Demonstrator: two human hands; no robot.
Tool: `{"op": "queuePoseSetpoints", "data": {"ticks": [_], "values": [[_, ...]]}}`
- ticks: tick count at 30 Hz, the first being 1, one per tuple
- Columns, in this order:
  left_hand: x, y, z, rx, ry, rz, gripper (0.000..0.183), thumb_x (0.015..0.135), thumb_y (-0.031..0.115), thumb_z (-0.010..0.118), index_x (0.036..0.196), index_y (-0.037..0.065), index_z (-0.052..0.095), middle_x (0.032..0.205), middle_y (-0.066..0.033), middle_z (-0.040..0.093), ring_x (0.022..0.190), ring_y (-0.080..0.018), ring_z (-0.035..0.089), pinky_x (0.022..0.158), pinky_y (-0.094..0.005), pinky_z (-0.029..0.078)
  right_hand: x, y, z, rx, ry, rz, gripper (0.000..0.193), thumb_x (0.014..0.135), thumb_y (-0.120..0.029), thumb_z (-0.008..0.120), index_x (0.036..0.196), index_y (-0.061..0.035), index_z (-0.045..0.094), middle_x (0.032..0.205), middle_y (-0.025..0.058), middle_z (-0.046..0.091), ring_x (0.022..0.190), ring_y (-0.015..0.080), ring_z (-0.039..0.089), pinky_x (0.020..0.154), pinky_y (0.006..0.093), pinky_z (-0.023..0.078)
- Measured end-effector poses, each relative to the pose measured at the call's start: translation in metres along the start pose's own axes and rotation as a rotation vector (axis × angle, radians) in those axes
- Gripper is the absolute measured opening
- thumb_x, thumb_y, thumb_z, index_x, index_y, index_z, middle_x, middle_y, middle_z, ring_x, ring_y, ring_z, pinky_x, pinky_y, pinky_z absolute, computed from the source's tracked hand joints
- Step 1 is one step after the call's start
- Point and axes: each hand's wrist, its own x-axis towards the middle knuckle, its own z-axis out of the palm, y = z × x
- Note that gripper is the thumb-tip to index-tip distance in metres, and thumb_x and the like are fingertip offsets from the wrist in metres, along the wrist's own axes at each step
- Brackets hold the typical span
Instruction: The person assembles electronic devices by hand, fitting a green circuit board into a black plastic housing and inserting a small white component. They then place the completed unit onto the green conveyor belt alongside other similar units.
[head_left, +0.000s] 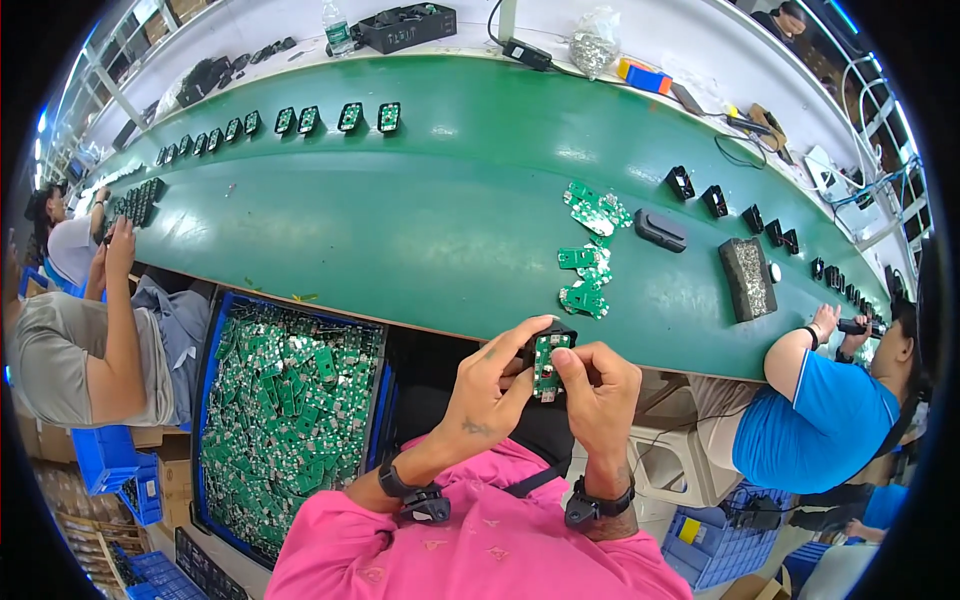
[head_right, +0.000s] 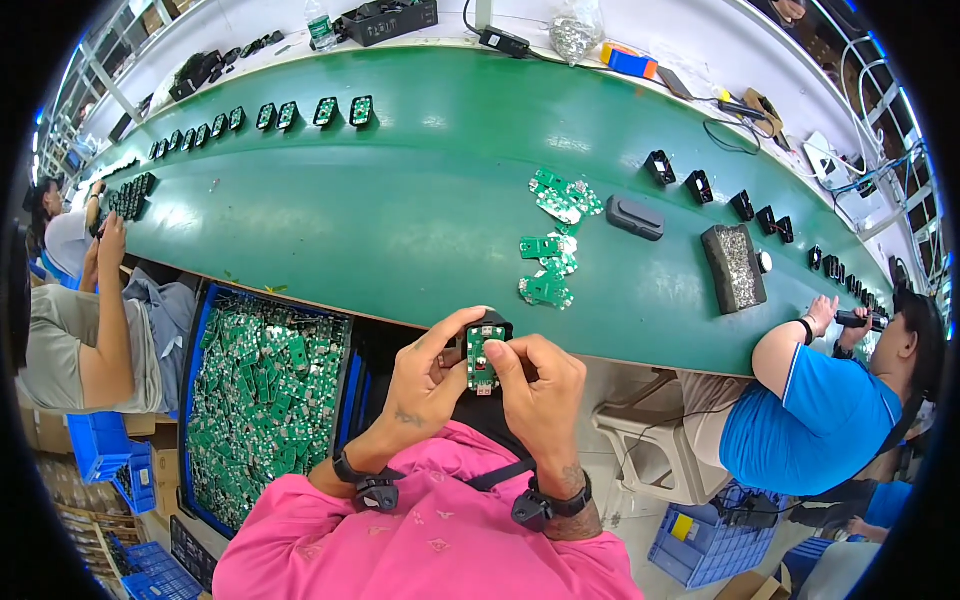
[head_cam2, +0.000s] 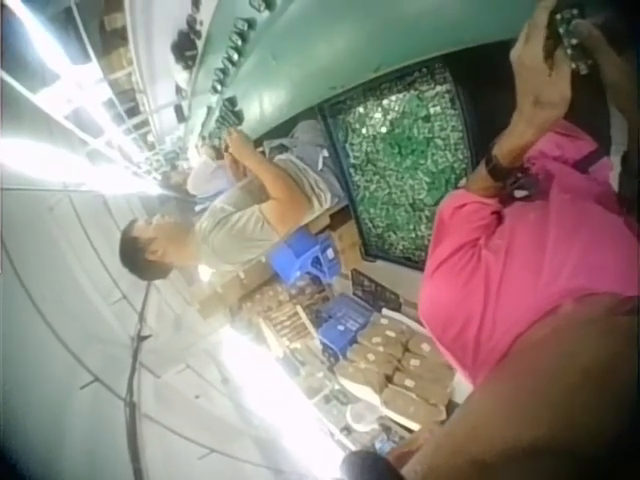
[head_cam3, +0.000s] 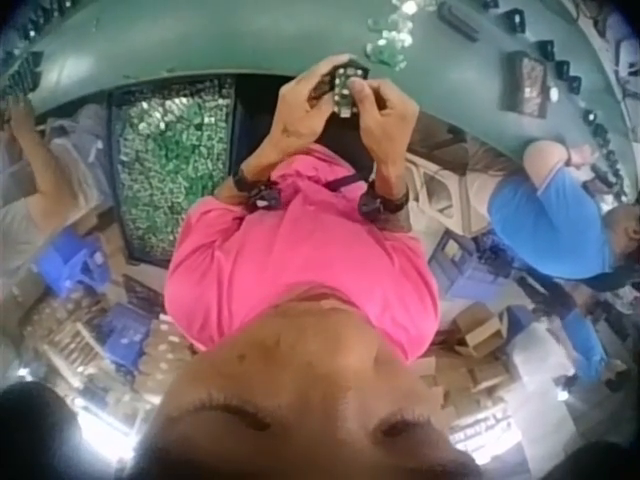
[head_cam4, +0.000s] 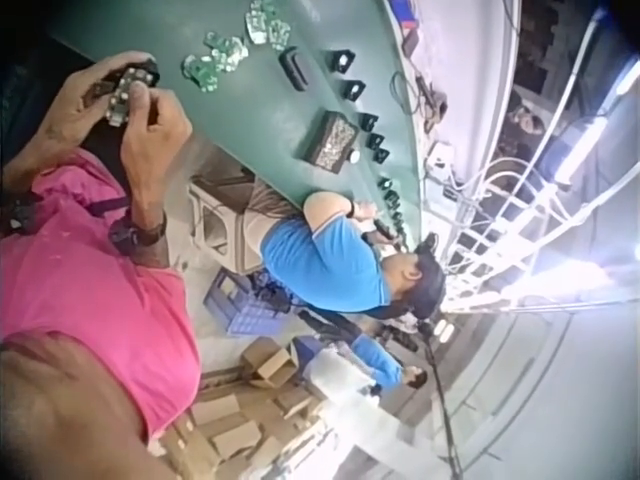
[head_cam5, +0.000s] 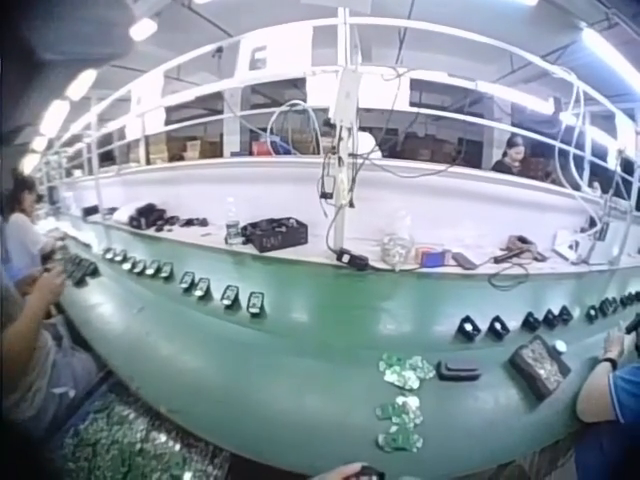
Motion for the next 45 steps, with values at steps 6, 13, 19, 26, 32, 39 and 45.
{"op": "queuePoseSetpoints", "data": {"ticks": [6,13,19,26,32,39,45], "values": [[0.000,0.000,-0.006,-0.117,-0.101,-0.138,0.051,0.092,-0.009,0.051,0.142,-0.002,0.044,0.126,-0.0124,0.059,0.107,-0.0126,0.059,0.095,-0.0283,0.049,0.001,-0.002,0.003,-0.089,0.036,-0.080,0.027,0.091,-0.018,0.073,0.077,0.0028,0.064,0.060,0.0016,0.056,0.055,0.0053,0.047,0.049,0.0248,0.037],[0.002,0.002,-0.007,0.012,0.023,-0.075,0.050,0.093,-0.001,0.053,0.142,0.003,0.047,0.096,-0.0087,0.064,0.078,-0.0080,0.056,0.072,-0.0253,0.051,0.004,0.000,0.006,-0.212,0.036,-0.134,0.023,0.089,-0.016,0.073,0.075,-0.0005,0.061,0.063,0.0101,0.059,0.052,0.0223,0.056,0.049,0.0339,0.042],[0.002,-0.004,-0.010,0.073,-0.036,-0.072,0.055,0.093,0.001,0.051,0.147,0.006,0.043,0.101,-0.0130,0.064,0.070,-0.0106,0.049,0.066,-0.0256,0.046,0.004,0.004,0.003,-0.361,0.028,-0.333,0.024,0.091,-0.014,0.070,0.074,-0.0016,0.059,0.062,0.0102,0.056,0.053,0.0237,0.056,0.049,0.0352,0.042],[0.006,0.014,-0.016,-0.102,-0.192,-0.209,0.052,0.096,-0.003,0.051,0.146,0.005,0.043,0.125,-0.0089,0.058,0.094,-0.0107,0.064,0.082,-0.0259,0.055,0.000,-0.004,-0.026,0.238,-0.240,0.259,0.026,0.101,-0.021,0.059,0.083,-0.0028,0.056,0.066,-0.0022,0.055,0.058,0.0043,0.051,0.051,0.0228,0.040],[0.008,0.005,-0.006,-0.050,-0.177,-0.156,0.054,0.092,-0.007,0.055,0.144,0.003,0.046,0.120,-0.0086,0.059,0.086,-0.0096,0.066,0.072,-0.0240,0.056,-0.008,0.000,-0.010,0.150,-0.121,0.013,0.017,0.102,-0.015,0.055,0.093,-0.0014,0.055,0.074,-0.0003,0.058,0.059,0.0040,0.051,0.054,0.0207,0.042],[0.005,0.006,-0.001,0.006,-0.152,-0.038,0.056,0.087,-0.007,0.063,0.141,0.004,0.051,0.113,-0.0067,0.059,0.085,-0.0075,0.064,0.069,-0.0232,0.054,-0.013,-0.005,-0.022,0.213,-0.112,0.152,0.017,0.100,-0.012,0.056,0.090,0.0011,0.059,0.072,-0.0005,0.060,0.060,0.0033,0.053,0.051,0.0200,0.041],[0.003,-0.005,0.006,0.069,-0.088,0.128,0.057,0.085,-0.007,0.062,0.139,0.008,0.055,0.115,-0.0134,0.063,0.083,-0.0145,0.067,0.070,-0.0275,0.057,-0.018,-0.018,-0.023,0.039,-0.129,0.066,0.017,0.096,-0.011,0.063,0.086,0.0021,0.062,0.067,0.0040,0.060,0.055,0.0081,0.054,0.050,0.0245,0.041]]}}
